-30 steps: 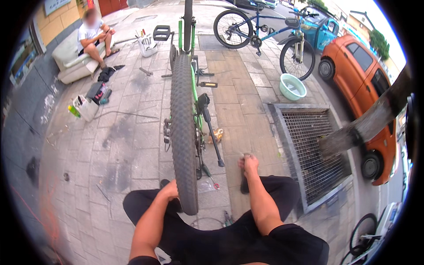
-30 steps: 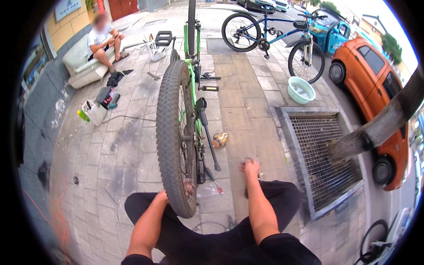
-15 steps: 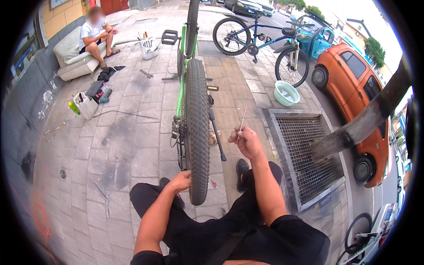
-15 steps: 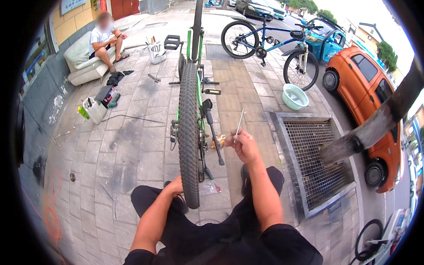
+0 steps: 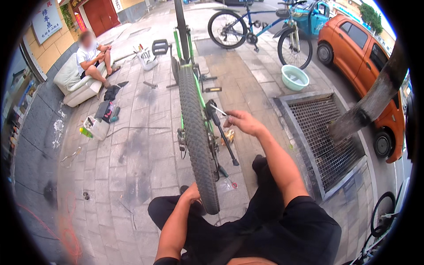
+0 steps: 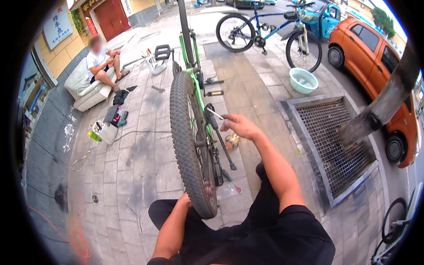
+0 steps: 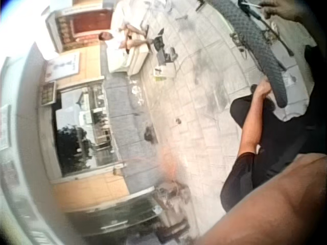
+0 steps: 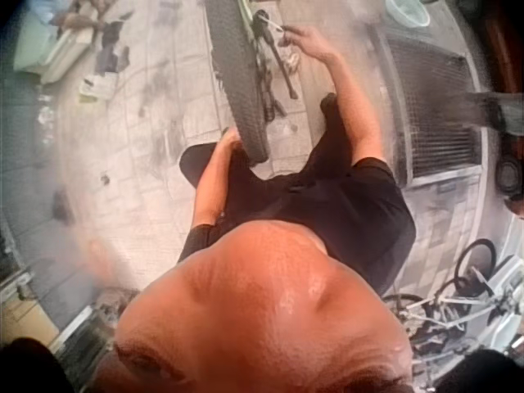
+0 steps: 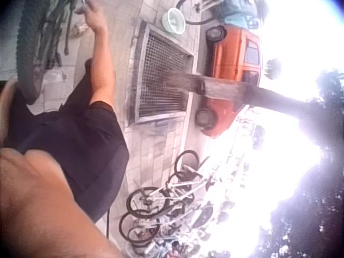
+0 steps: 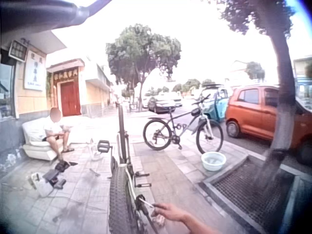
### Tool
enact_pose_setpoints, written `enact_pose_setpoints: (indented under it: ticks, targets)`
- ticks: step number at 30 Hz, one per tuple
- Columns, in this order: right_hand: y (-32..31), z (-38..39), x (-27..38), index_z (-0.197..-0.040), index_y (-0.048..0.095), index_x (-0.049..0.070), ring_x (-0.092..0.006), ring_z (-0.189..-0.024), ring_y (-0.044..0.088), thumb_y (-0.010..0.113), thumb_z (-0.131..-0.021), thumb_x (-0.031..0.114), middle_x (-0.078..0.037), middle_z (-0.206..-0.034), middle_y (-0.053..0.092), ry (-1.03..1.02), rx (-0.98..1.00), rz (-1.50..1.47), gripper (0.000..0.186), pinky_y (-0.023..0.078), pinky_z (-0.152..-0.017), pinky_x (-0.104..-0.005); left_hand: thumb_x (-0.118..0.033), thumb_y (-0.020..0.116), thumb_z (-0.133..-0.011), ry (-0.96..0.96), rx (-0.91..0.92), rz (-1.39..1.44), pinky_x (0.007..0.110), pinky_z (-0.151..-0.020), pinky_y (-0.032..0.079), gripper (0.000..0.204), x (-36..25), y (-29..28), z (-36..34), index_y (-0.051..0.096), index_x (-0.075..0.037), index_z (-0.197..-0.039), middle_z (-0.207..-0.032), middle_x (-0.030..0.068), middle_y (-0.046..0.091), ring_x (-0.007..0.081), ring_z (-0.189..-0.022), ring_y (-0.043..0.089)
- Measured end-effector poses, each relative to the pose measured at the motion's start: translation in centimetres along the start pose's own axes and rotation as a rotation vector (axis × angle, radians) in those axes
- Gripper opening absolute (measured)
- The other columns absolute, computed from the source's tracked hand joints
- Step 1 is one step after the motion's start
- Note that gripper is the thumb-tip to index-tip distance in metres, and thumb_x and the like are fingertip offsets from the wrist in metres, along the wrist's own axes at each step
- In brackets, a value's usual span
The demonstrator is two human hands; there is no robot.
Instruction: The person is sitting on the sidewalk and repeatedly uses a spoke wrench to adjust the tension of the spokes on the rear wheel of a green bicycle. They rotate the wheel to access different spokes and continue the adjustment process throughout the clip.
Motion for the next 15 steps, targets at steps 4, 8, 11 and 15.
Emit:
enact_pose_setpoints:
  ticks: [4, 8, 11, 15]
  targets:
    - [-0.2, -1.2, -2.0, -0.120, 0.064, -0.003, -0.0173, -0.088, 0.068, 0.056, -0.103, 0.018, -0.010, -0.095, 0.073, -0.004, 0.044, 0.092, 0.029, 0.054, -0.086, -0.0331, -0.023, 0.064, -0.102, -0.179, 0.067, 0.264, 0.033, -0.083, 0.056, 0.045, 4.2, -2.0, -0.1, 0.051, -0.005, -0.141, -0.120, 0.0065, 0.066, 0.0164, -0.099, 0.065]
    - [-2.8, -2.8, -2.7, -0.115, 0.068, -0.001, -0.0220, -0.100, 0.069, 0.057, -0.100, 0.024, -0.014, -0.102, 0.074, 0.150, -0.077, 0.272, 0.031, 0.053, -0.092, -0.0374, -0.023, 0.072, -0.098, -0.205, 0.101, 0.410, 0.028, -0.079, 0.058, 0.062, -2.0, 1.9, 2.0, 0.043, -0.003, -0.149, -0.131, 0.0051, 0.063, 0.0142, -0.105, 0.064]
    - [-3.2, -6.3, -1.0, -0.114, 0.070, 0.002, -0.0285, -0.107, 0.069, 0.057, -0.099, 0.027, -0.017, -0.107, 0.074, -0.035, -0.175, 0.380, 0.032, 0.053, -0.094, -0.0412, -0.021, 0.072, -0.098, -0.185, 0.074, 0.266, 0.030, -0.080, 0.057, 0.061, -1.4, 0.7, 2.0, 0.045, -0.002, -0.148, -0.135, 0.0074, 0.061, 0.0164, -0.112, 0.064]
    - [-3.5, -11.9, 0.3, -0.115, 0.072, 0.006, -0.0366, -0.113, 0.066, 0.055, -0.098, 0.025, -0.019, -0.114, 0.073, -0.151, -0.157, 0.587, 0.030, 0.052, -0.094, -0.0444, -0.020, 0.071, -0.098, -0.152, -0.046, 0.045, 0.031, -0.083, 0.057, 0.057, -2.6, 0.8, 1.5, 0.047, -0.001, -0.146, -0.138, 0.0096, 0.060, 0.0188, -0.115, 0.064]
Point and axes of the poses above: each hand's wrist, its own z-axis away from the middle knuckle, its own y-axis out of the palm, x = y × z, the point moved 8 cm from there along -z, towards the middle knuckle
